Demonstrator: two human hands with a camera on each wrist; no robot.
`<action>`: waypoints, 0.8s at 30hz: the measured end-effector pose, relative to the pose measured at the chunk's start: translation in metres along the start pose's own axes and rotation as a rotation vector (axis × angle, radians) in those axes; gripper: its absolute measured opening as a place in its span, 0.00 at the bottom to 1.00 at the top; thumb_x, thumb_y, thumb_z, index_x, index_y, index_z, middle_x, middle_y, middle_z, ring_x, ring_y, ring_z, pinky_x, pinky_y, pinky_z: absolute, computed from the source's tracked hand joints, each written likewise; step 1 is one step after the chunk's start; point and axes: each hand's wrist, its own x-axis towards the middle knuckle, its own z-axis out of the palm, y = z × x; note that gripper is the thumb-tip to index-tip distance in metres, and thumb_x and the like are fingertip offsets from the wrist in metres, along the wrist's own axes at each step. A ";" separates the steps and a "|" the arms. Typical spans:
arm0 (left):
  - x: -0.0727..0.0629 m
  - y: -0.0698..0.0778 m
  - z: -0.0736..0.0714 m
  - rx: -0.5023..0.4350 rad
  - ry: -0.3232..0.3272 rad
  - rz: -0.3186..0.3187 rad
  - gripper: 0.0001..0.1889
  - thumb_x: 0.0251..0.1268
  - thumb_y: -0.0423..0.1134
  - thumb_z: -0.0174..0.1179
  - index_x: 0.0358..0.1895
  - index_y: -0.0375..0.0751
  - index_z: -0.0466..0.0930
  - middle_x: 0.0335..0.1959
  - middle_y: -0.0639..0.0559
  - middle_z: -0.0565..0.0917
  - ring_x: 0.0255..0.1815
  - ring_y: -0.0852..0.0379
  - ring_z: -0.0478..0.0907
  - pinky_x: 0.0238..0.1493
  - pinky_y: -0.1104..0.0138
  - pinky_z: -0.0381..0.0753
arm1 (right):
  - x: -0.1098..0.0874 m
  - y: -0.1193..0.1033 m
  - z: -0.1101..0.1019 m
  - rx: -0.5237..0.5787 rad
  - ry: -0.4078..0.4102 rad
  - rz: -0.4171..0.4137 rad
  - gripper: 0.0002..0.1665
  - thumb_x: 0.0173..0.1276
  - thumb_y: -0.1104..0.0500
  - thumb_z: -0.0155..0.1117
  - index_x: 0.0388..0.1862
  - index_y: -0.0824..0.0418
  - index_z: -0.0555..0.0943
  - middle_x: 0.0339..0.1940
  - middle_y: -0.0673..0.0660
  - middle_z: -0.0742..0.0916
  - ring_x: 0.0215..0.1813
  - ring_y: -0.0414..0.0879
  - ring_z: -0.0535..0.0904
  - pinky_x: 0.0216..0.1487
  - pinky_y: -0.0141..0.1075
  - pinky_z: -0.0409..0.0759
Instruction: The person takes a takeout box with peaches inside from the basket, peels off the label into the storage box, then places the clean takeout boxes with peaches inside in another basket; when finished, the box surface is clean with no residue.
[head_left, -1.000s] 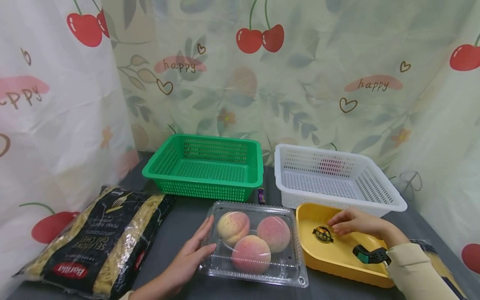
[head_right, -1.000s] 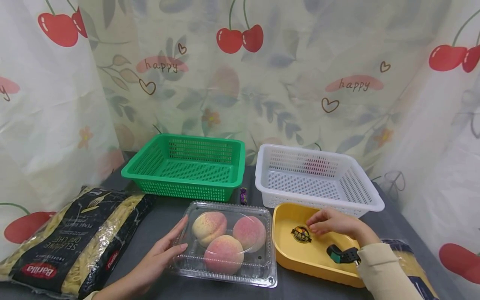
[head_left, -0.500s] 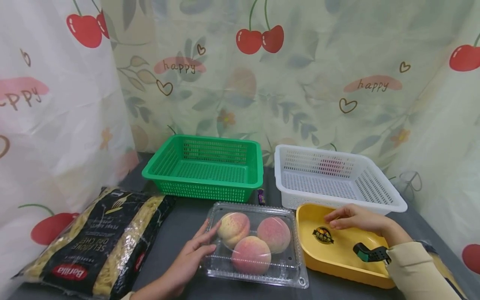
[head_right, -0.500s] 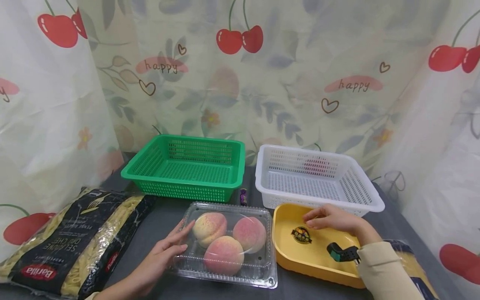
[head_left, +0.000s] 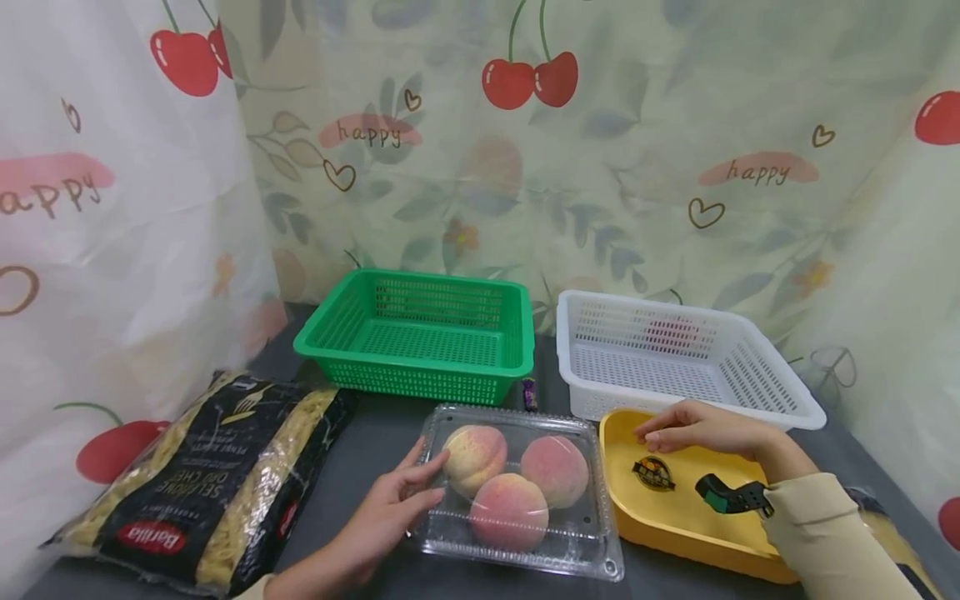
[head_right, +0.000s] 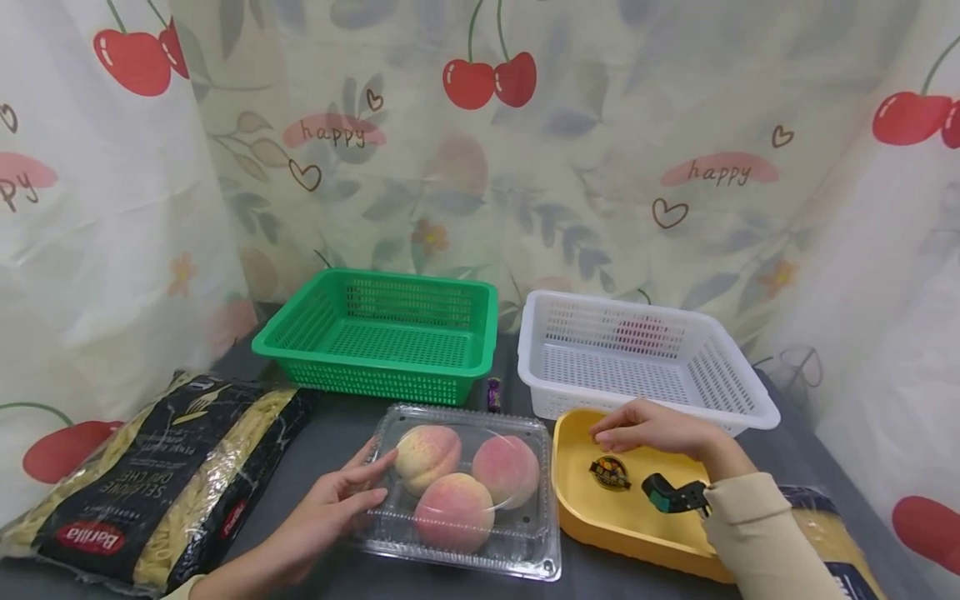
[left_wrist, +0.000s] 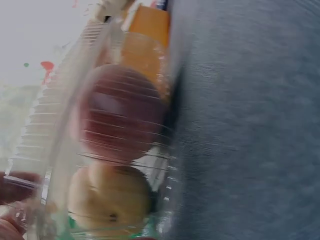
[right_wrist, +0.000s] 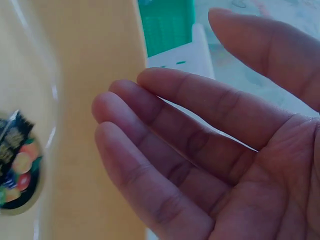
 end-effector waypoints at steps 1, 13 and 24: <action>0.000 0.000 -0.001 -0.009 -0.007 0.002 0.26 0.65 0.36 0.54 0.66 0.36 0.64 0.75 0.37 0.39 0.67 0.38 0.61 0.39 0.76 0.73 | 0.001 -0.002 -0.001 -0.003 -0.002 0.001 0.25 0.71 0.55 0.52 0.59 0.71 0.74 0.59 0.71 0.77 0.54 0.46 0.81 0.50 0.23 0.76; -0.001 0.002 -0.007 -0.092 -0.023 -0.017 0.25 0.65 0.31 0.51 0.66 0.34 0.63 0.75 0.37 0.38 0.68 0.43 0.57 0.25 0.76 0.68 | 0.029 -0.048 -0.021 -0.066 -0.005 -0.020 0.25 0.71 0.53 0.52 0.60 0.68 0.74 0.56 0.64 0.82 0.55 0.48 0.80 0.58 0.40 0.75; -0.007 0.002 -0.008 -0.099 -0.020 0.007 0.26 0.63 0.30 0.52 0.66 0.32 0.63 0.75 0.38 0.41 0.73 0.40 0.46 0.24 0.77 0.68 | 0.078 -0.078 -0.033 -0.045 0.040 -0.054 0.28 0.71 0.50 0.52 0.64 0.66 0.70 0.64 0.64 0.75 0.63 0.54 0.74 0.66 0.49 0.67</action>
